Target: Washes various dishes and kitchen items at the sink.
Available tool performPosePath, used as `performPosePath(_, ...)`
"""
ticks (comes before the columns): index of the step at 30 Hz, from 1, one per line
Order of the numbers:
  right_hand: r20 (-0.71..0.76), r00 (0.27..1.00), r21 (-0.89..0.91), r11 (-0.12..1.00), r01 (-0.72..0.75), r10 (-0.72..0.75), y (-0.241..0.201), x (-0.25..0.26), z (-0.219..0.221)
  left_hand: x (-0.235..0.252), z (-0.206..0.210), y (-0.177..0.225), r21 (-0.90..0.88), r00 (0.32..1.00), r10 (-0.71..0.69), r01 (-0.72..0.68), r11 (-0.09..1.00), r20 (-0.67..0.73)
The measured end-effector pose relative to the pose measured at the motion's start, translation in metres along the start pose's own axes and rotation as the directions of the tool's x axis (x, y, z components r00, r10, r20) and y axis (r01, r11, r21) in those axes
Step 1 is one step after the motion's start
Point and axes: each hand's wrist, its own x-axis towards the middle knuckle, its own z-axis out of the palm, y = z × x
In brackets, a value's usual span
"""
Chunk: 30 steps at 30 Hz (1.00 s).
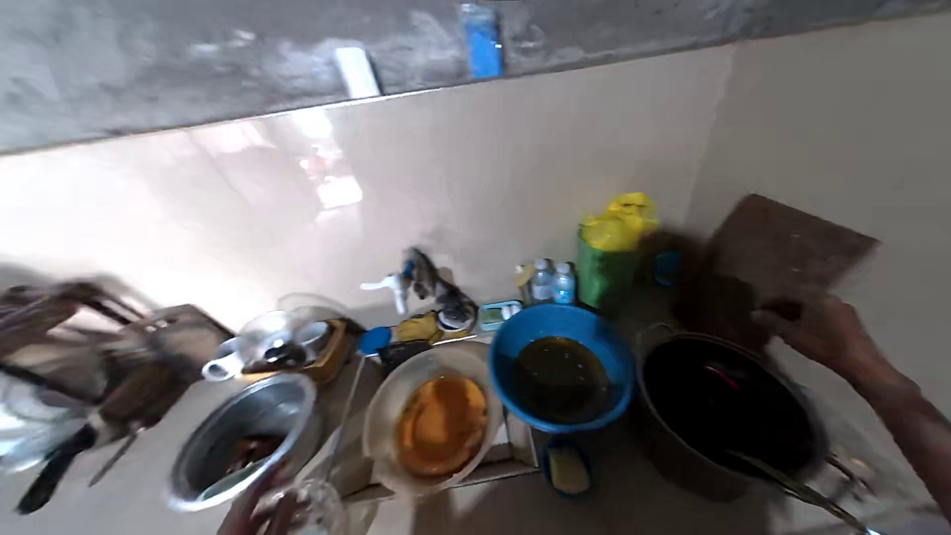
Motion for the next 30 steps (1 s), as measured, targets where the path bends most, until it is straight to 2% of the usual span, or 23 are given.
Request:
performPosePath(2,0.134,0.984,0.095,0.990,0.103,-0.115,-0.072,-0.001,0.021,0.060,-0.003,0.027,0.168,0.987,0.152,-0.141,0.976,-0.054)
performPosePath(4,0.309,0.923,0.193,0.965,0.175,-0.229,-0.150,-0.011,0.048,0.112,0.004,0.064,0.280,0.972,0.228,-0.201,0.939,-0.064)
performPosePath(5,0.399,0.862,0.270,0.938,0.215,-0.313,-0.182,-0.016,0.067,0.135,0.010,0.081,0.341,0.961,0.273,-0.242,0.908,-0.045)
performPosePath(8,0.601,0.558,0.493,0.815,0.304,-0.572,-0.256,-0.028,0.141,0.196,0.031,0.126,0.475,0.925,0.360,-0.373,0.797,0.122)
performPosePath(10,0.695,0.405,0.534,0.804,0.262,-0.594,-0.294,-0.032,0.193,0.231,0.049,0.149,0.526,0.903,0.347,-0.430,0.734,0.254)
performPosePath(11,0.743,0.373,0.528,0.829,0.184,-0.555,-0.311,-0.035,0.216,0.247,0.059,0.154,0.555,0.893,0.330,-0.449,0.700,0.307)
performPosePath(14,0.810,0.382,0.499,0.865,-0.052,-0.445,-0.346,-0.037,0.282,0.287,0.083,0.157,0.655,0.870,0.198,-0.474,0.588,0.451)
performPosePath(16,0.818,0.413,0.505,0.843,-0.185,-0.400,-0.360,-0.033,0.321,0.307,0.092,0.155,0.711,0.853,0.060,-0.468,0.525,0.518)
performPosePath(18,0.817,0.464,0.514,0.797,-0.316,-0.343,-0.367,-0.031,0.352,0.319,0.097,0.155,0.735,0.831,0.006,-0.495,0.464,0.556)
performPosePath(22,0.816,0.557,0.472,0.735,-0.487,-0.155,-0.390,-0.037,0.372,0.324,0.098,0.164,0.729,0.798,-0.025,-0.537,0.426,0.602)
performPosePath(24,0.793,0.602,0.466,0.731,-0.499,-0.094,-0.397,-0.035,0.405,0.319,0.103,0.169,0.749,0.817,-0.046,-0.503,0.431,0.575)
performPosePath(26,0.772,0.629,0.451,0.777,-0.439,-0.093,-0.405,-0.033,0.429,0.315,0.113,0.175,0.774,0.843,-0.074,-0.450,0.445,0.533)
performPosePath(30,0.731,0.682,0.339,0.872,-0.353,-0.008,-0.435,-0.033,0.420,0.315,0.119,0.176,0.782,0.866,-0.081,-0.400,0.479,0.493)
